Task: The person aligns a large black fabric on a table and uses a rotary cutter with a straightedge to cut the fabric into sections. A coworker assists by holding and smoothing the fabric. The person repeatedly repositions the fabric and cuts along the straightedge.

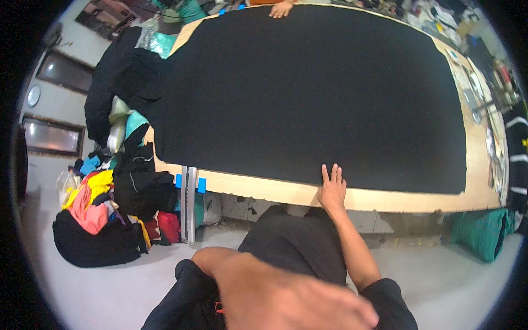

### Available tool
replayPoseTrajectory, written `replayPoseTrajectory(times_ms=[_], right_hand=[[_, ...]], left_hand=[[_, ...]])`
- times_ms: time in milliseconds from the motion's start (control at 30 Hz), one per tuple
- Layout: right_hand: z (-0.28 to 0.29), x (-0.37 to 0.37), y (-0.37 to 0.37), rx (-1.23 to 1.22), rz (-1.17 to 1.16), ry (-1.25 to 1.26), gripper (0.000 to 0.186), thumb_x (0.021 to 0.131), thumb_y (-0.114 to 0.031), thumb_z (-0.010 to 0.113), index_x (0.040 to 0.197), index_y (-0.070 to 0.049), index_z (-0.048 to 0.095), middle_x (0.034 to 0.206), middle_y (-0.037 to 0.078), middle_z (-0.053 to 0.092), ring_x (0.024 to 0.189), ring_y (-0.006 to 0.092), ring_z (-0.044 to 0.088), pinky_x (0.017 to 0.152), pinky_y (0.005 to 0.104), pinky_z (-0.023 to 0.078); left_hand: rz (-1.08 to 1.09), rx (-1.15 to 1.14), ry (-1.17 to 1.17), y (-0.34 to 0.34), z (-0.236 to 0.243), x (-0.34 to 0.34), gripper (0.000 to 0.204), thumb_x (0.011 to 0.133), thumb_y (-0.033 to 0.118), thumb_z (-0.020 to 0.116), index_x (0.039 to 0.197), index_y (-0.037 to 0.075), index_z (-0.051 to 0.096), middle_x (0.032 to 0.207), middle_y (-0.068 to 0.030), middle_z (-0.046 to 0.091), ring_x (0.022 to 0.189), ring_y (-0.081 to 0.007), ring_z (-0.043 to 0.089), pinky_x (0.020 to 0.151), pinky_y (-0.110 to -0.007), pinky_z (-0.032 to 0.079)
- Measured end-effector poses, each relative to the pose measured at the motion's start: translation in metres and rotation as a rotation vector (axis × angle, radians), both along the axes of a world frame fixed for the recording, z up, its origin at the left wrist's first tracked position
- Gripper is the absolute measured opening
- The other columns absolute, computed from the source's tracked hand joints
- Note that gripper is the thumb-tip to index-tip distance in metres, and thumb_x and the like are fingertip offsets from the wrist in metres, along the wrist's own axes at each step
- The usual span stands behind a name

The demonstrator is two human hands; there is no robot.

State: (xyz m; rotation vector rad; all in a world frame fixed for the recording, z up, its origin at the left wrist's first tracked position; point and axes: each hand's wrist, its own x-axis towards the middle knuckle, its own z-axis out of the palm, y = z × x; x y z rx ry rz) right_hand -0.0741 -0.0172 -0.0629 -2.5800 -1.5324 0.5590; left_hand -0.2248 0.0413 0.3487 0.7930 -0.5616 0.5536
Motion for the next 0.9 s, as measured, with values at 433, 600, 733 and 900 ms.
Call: replayPoseTrajectory(times_ms=[433,600,733,900], right_hand=[[0.037,0.016,0.041,-0.187,-0.050,0.014,0.054,0.101,-0.023,0.064,0.154,-0.017,0.070,0.160,0.019,0.065,0.141,0.0369,0.067,0.111,0.0557,0.056],[0.049,0.004,0.016,-0.105,-0.324,0.208,0.038,0.102,-0.024,0.060,0.129,-0.013,0.084,0.123,0.023,0.081,0.117,0.0444,0.077,0.105,0.0540,0.059],[0.023,-0.029,-0.023,-0.364,-0.235,0.394,0.037,0.101,-0.023,0.061,0.126,-0.012,0.085,0.117,0.023,0.083,0.114,0.0422,0.079,0.102,0.0527,0.060],[-0.022,-0.107,-0.052,-0.634,-0.374,0.661,0.042,0.099,-0.027,0.070,0.132,-0.004,0.081,0.116,0.026,0.083,0.116,0.0372,0.081,0.102,0.0497,0.061]], left_hand=[[0.408,-0.162,-0.015,0.080,-0.059,-0.130,0.081,0.102,0.013,0.059,0.174,-0.005,0.029,0.170,-0.0266,0.050,0.136,-0.0446,0.068,0.111,-0.056,0.056],[1.217,-0.266,0.836,0.168,-0.150,-0.213,0.067,0.108,0.010,0.059,0.173,0.002,0.043,0.167,-0.0206,0.057,0.141,-0.0280,0.067,0.119,-0.040,0.051],[1.348,-0.423,1.183,0.220,-0.252,-0.306,0.056,0.119,0.033,0.054,0.168,0.005,0.051,0.168,-0.0191,0.056,0.149,-0.0303,0.061,0.128,-0.046,0.043],[1.354,-0.488,1.322,0.242,-0.342,-0.382,0.059,0.117,0.022,0.057,0.170,-0.002,0.045,0.172,-0.0213,0.051,0.157,-0.0312,0.052,0.129,-0.042,0.041]])
